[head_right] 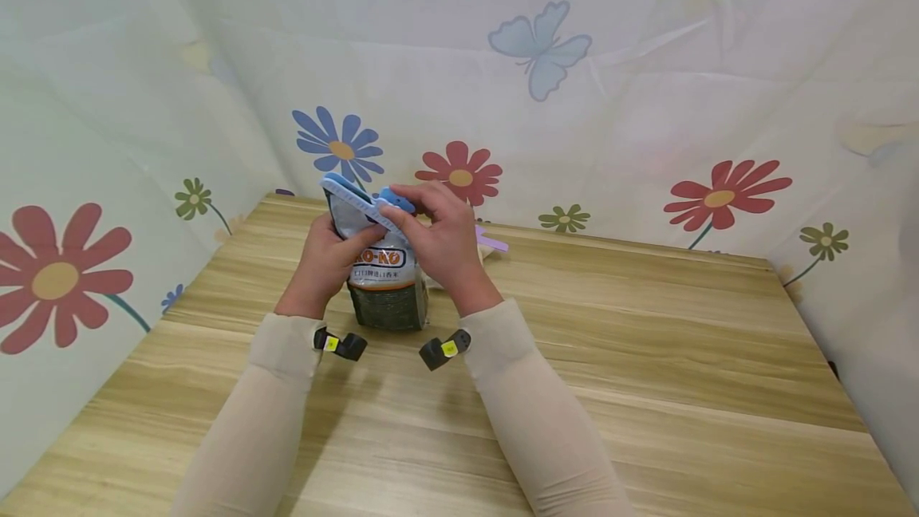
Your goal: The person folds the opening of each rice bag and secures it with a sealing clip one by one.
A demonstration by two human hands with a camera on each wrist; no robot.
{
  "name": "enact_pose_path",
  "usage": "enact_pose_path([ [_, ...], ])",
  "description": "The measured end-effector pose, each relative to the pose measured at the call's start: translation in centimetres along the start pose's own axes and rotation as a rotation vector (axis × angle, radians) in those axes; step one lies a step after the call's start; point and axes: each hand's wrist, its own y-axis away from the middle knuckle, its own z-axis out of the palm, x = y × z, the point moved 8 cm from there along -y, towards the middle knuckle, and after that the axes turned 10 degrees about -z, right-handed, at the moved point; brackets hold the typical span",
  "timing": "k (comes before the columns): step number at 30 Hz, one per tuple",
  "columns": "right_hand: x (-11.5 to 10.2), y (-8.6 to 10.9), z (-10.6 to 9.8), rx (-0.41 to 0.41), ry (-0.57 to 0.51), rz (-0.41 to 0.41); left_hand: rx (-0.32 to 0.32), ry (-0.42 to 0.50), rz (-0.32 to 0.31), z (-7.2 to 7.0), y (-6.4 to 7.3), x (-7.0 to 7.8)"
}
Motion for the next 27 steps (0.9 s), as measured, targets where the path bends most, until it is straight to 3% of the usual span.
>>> enact_pose_path([
  [8, 0.60, 0.13, -0.16, -0.017, 0.010, 0.048, 0.047, -0.002, -0.002, -0.32, -0.14, -0.21],
  [14, 0.29, -0.11, -0.28, -0.042, 0.015, 0.041, 0.068, -0.011, 0.031, -0.28, 0.09, 0.23],
  [27, 0.70, 0.08, -0.42, -0.080, -0.004, 0.067, 0.062, -0.067, 0.028, -0.52, -0.04, 0.14],
])
